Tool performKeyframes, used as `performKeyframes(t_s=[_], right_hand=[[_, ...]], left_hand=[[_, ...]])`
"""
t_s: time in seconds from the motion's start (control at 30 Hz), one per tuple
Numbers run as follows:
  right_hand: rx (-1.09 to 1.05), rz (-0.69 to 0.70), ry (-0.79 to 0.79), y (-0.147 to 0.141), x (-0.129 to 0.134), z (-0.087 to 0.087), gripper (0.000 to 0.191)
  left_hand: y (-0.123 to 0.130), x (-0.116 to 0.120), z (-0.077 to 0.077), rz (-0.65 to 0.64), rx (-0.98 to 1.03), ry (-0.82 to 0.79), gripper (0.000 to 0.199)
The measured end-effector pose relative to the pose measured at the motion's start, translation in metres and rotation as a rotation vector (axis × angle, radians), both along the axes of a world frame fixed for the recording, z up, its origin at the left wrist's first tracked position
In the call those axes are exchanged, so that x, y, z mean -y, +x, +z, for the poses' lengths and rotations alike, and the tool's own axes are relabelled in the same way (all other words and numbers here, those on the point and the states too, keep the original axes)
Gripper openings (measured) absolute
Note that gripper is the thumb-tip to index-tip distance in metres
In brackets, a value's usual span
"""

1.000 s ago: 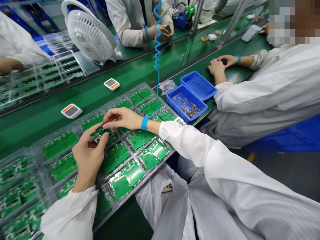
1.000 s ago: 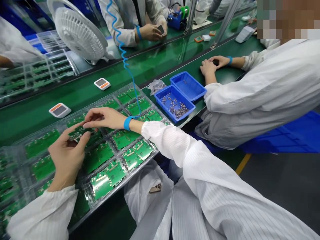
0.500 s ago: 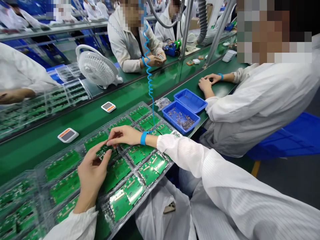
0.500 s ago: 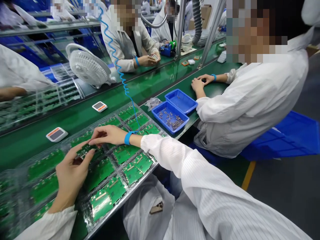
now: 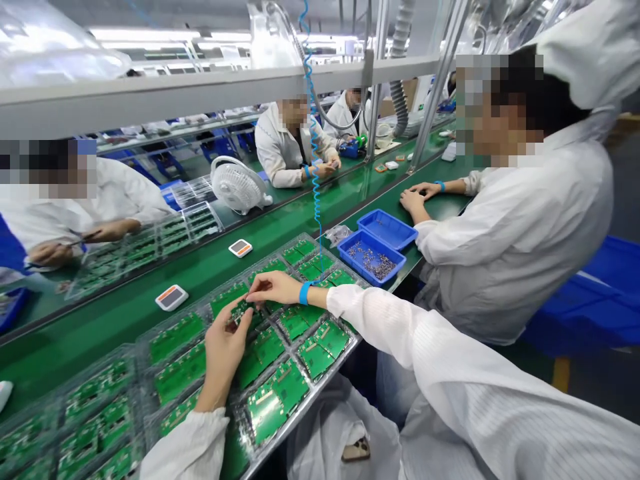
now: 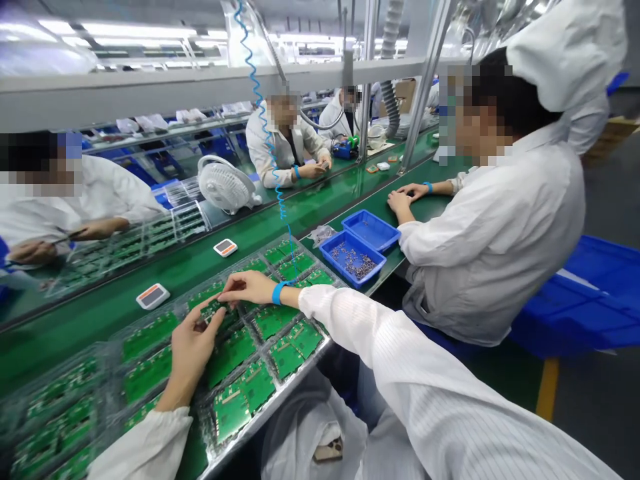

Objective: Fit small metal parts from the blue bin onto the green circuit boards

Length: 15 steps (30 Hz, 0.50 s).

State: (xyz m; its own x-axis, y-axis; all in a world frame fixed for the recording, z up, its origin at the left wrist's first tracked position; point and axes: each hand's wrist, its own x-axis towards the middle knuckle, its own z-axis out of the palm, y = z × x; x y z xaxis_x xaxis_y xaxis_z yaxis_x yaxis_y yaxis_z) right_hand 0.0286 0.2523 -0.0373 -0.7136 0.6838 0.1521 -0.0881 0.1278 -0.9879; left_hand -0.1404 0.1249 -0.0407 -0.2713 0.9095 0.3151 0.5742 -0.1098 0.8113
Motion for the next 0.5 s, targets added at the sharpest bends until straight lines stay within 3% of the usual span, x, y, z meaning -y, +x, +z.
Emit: performKeyframes(t_s=[0.13,0.23,0.37,0.5], right_hand=[[0.138,-0.070,0.149,0.008,0.000,0.022,0.028],[0.257,-0.117,0.296,0.044,-0.008,0.044,0.016],[0.487,-0.261,0.445,0.136,-0.038,0.073,0.011],[0.721,-0.572,0.517,0.247,-0.074,0.095,0.015]], left_hand=[[-0.001,-0.003,-0.001,0.049,0.129,-0.022,0.057],[-0.002,-0.002,-0.002,0.059,0.141,-0.056,0.060],[-0.003,-0.002,-0.005,0.047,0.115,-0.113,0.070],[-0.003,-0.004,-0.006,0.028,0.112,-0.107,0.067]])
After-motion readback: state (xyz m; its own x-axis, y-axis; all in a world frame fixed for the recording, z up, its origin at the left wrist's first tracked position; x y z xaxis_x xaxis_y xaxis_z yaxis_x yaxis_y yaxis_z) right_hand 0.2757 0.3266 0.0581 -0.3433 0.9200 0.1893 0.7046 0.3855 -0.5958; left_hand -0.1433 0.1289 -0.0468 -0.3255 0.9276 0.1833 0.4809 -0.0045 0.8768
